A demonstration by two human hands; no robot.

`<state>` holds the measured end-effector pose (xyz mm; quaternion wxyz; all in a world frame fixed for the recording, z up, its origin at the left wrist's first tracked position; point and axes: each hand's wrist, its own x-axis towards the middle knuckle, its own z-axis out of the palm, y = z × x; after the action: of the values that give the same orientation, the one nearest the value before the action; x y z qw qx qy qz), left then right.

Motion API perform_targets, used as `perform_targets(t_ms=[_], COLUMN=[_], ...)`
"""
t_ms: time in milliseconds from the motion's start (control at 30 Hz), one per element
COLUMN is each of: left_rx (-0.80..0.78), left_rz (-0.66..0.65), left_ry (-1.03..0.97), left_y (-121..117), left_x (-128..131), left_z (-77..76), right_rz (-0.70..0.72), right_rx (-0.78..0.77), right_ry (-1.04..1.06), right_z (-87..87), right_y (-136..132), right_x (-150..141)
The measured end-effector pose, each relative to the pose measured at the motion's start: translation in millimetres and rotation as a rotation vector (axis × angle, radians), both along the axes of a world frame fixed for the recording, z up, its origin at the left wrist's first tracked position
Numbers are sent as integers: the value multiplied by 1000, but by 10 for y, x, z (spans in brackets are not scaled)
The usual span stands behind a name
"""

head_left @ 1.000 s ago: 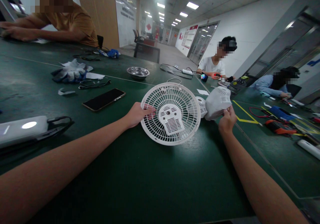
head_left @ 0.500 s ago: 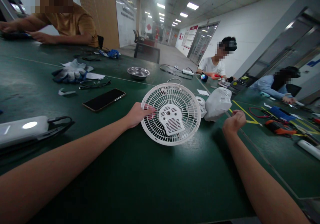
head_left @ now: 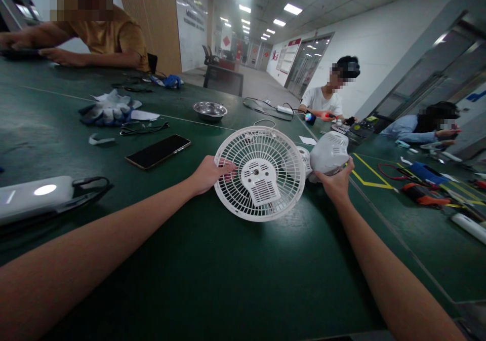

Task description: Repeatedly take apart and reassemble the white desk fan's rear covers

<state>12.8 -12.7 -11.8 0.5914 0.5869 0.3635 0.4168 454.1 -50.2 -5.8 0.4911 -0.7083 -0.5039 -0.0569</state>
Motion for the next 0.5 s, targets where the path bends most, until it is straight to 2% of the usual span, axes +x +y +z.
perform_targets(t_ms=[133,267,500], left_rx=[0,-2,-10], left_rz=[6,-6,-2], left_ry=[8,25,-1], left_y=[-2,-12,-6], left_x=[-6,-18,0], left_z=[5,31,20], right_rz=[-138,-216,-58], right_rx=[-66,53,381], right_ry=[55,109,142], right_z=[-3,66,294], right_y=[10,20,48], right_x=[4,-18,-308])
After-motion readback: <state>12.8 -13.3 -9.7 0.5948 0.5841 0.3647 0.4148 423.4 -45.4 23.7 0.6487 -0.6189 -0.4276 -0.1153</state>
